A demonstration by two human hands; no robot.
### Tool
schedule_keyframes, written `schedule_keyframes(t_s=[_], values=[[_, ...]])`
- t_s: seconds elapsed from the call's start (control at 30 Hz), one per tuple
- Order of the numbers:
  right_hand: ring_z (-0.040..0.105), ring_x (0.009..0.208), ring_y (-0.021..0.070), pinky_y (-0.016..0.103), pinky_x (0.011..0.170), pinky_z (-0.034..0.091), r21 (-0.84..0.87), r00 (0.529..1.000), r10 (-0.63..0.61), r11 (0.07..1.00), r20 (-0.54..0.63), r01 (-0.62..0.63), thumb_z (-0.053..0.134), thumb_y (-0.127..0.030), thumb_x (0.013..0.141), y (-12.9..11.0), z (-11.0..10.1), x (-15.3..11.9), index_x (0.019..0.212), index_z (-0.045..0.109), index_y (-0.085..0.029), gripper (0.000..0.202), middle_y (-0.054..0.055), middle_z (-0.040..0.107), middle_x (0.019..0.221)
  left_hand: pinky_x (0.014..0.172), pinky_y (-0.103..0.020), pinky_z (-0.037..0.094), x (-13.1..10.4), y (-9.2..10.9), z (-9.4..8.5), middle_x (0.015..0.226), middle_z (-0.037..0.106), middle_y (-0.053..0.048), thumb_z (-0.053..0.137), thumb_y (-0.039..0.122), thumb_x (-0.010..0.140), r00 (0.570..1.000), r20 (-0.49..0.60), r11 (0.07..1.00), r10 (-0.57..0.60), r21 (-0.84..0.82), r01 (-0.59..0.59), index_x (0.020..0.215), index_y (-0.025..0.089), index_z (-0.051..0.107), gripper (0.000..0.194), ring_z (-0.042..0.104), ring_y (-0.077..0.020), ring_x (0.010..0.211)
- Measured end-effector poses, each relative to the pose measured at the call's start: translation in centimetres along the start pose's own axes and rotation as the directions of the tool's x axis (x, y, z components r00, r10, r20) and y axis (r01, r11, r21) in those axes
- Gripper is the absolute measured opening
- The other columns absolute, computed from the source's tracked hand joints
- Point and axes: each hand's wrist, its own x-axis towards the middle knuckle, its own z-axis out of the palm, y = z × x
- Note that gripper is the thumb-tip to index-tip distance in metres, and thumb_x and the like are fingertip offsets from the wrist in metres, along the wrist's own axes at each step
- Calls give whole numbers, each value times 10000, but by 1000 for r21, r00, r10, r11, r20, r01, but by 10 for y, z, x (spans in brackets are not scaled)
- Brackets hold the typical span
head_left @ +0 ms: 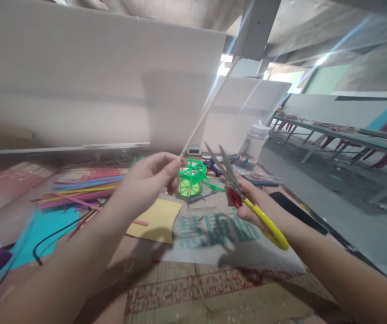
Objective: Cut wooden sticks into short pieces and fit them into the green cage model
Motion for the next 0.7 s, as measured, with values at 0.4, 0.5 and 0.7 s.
schedule_keyframes(t_s=[0.4, 0.5, 0.7], values=[[492, 863, 183, 300, 731, 453, 179, 982, 71, 979, 174, -102, 500, -801, 818, -27, 22, 0, 1189, 505, -209, 699, 59, 520, 1007, 571, -249, 323, -11, -5, 24, 624, 471, 42, 477, 373, 964, 986, 106, 845, 131, 508, -168, 651, 192, 472, 361, 456, -115, 613], [463, 809, 164, 282, 677, 424, 262, 982, 60, 959, 181, -107, 509, -797, 820, -26, 23, -4, 1229, 507, -207, 718, 47, 496, 966, 615, -259, 365, -12, -4, 29, 672, 553, 26, 472, 283, 920, 975, 191, 832, 113, 519, -198, 683, 196, 509, 254, 521, -136, 663], [455, 820, 161, 288, 712, 416, 332, 980, 78, 933, 182, -136, 570, -773, 806, -24, 25, -5, 1275, 528, -217, 729, 39, 495, 963, 683, -282, 391, -11, -7, 29, 755, 615, 6, 462, 284, 916, 969, 203, 809, 142, 541, -232, 711, 204, 538, 233, 567, -169, 763]])
